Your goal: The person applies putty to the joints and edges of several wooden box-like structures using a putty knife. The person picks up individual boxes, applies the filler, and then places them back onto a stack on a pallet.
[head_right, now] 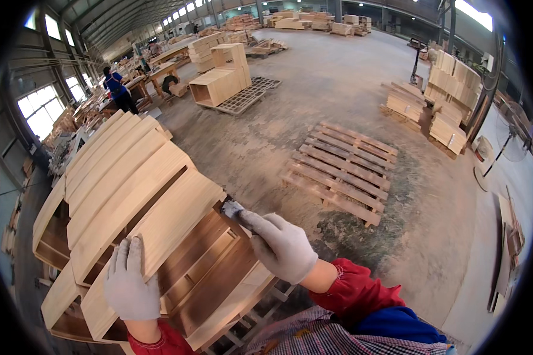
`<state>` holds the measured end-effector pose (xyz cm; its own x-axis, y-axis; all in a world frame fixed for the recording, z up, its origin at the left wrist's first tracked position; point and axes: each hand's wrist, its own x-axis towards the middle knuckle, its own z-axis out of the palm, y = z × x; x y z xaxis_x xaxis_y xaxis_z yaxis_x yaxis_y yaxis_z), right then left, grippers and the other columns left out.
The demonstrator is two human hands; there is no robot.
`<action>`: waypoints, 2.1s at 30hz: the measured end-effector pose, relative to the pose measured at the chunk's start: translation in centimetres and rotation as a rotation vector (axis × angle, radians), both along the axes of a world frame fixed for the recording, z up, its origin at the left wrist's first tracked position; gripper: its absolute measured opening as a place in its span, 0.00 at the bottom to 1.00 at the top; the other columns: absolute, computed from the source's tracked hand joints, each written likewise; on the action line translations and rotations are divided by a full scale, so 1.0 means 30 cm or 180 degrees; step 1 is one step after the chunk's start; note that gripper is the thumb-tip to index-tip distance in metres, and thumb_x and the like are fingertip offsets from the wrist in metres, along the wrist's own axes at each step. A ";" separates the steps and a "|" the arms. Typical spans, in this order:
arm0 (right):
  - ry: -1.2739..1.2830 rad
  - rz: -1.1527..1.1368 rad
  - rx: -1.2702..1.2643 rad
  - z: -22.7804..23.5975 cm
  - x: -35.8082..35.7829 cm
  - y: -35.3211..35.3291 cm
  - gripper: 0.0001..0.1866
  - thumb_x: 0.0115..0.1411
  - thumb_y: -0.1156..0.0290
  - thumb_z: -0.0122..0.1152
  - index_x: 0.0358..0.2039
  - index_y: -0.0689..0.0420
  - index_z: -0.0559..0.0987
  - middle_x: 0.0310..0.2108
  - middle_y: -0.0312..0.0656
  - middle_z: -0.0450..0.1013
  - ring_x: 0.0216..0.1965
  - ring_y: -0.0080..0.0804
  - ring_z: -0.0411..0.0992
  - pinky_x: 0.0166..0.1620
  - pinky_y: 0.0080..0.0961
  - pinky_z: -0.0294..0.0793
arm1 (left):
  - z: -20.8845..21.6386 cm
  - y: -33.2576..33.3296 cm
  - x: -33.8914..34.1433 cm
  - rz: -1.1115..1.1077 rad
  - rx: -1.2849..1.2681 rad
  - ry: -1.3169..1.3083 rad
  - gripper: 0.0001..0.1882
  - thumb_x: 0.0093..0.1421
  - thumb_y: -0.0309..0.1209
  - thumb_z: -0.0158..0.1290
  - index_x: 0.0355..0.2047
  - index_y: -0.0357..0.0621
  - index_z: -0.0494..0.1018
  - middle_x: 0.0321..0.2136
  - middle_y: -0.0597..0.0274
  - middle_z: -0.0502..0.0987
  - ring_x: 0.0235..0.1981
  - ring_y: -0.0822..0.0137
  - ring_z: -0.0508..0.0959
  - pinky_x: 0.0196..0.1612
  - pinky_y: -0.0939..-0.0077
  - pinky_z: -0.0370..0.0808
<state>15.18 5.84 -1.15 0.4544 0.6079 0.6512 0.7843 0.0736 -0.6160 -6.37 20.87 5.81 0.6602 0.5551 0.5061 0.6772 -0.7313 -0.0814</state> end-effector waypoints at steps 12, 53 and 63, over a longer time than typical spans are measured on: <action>0.0079 -0.0197 -0.0086 -0.020 0.013 0.027 0.23 0.51 0.81 0.54 0.50 0.57 0.74 0.32 0.48 0.73 0.28 0.46 0.74 0.30 0.32 0.74 | -0.005 0.020 -0.017 -0.0024 -0.0080 0.0159 0.39 0.39 0.28 0.62 0.56 0.43 0.66 0.53 0.44 0.70 0.54 0.44 0.69 0.56 0.56 0.66; -0.0023 0.0132 0.0013 -0.040 0.061 0.029 0.20 0.51 0.80 0.56 0.47 0.55 0.76 0.28 0.45 0.71 0.27 0.43 0.73 0.30 0.31 0.73 | -0.013 0.009 0.008 -0.0092 0.0178 -0.0034 0.34 0.41 0.20 0.57 0.54 0.42 0.69 0.50 0.46 0.73 0.52 0.46 0.72 0.56 0.56 0.68; -0.0698 0.0004 -0.0843 0.119 0.124 -0.039 0.21 0.53 0.70 0.56 0.50 0.48 0.75 0.28 0.41 0.71 0.29 0.42 0.73 0.30 0.33 0.73 | -0.014 0.021 -0.005 -0.0185 0.0289 -0.0029 0.34 0.42 0.20 0.57 0.54 0.43 0.69 0.49 0.45 0.74 0.52 0.46 0.72 0.55 0.58 0.68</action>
<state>18.90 4.66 2.41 0.3202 0.7694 0.5527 0.9002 -0.0653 -0.4305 -6.52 21.52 5.40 0.6851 0.4675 0.5586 0.6348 -0.7593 -0.1432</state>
